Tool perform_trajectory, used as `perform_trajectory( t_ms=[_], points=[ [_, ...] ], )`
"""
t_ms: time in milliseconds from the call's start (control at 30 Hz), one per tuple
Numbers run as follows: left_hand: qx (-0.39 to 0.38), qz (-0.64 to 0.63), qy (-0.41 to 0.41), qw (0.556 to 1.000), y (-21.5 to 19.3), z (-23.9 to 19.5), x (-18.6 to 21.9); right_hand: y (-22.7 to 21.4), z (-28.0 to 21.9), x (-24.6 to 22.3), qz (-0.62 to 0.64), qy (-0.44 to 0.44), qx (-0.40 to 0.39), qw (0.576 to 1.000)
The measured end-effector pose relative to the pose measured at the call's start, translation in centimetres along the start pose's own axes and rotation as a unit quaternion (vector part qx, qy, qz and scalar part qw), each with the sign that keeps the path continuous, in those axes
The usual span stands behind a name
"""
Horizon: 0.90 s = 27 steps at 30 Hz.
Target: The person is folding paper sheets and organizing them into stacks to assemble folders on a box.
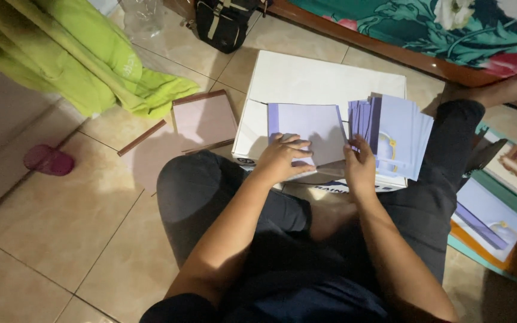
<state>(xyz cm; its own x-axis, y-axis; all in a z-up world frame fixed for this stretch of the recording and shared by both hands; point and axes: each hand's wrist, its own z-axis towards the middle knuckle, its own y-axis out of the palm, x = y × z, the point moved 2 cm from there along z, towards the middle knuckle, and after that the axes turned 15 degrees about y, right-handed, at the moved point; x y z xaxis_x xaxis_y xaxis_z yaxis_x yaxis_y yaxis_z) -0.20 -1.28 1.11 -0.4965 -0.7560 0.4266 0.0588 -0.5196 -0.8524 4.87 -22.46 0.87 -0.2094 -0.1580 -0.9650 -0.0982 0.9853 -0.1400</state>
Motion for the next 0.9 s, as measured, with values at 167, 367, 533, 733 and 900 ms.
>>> perform_trajectory(
  t_ms=[167, 367, 533, 733, 900],
  points=[
    [0.008, 0.003, 0.005, 1.000, 1.6, 0.0, -1.2, -0.5, 0.6, 1.5, -0.181, -0.003, 0.041, 0.983],
    [-0.001, 0.007, 0.000, 1.000, 0.4, 0.0, -0.4, -1.1, 2.3, 2.5, -0.281, -0.073, 0.048, 0.956],
    [0.018, 0.000, 0.008, 1.000, 0.0, -0.1, 0.1, -0.2, 0.5, 1.0, -0.292, -0.137, 0.064, 0.944],
    [0.026, -0.004, -0.002, 1.000, -2.4, 0.1, 1.7, 1.9, -2.3, -2.3, -0.305, -0.268, 0.008, 0.914],
    [0.004, 0.004, -0.005, 1.000, -3.8, 0.0, 2.7, 3.9, -5.4, -4.2, -0.274, -0.155, -0.115, 0.942]
  ],
)
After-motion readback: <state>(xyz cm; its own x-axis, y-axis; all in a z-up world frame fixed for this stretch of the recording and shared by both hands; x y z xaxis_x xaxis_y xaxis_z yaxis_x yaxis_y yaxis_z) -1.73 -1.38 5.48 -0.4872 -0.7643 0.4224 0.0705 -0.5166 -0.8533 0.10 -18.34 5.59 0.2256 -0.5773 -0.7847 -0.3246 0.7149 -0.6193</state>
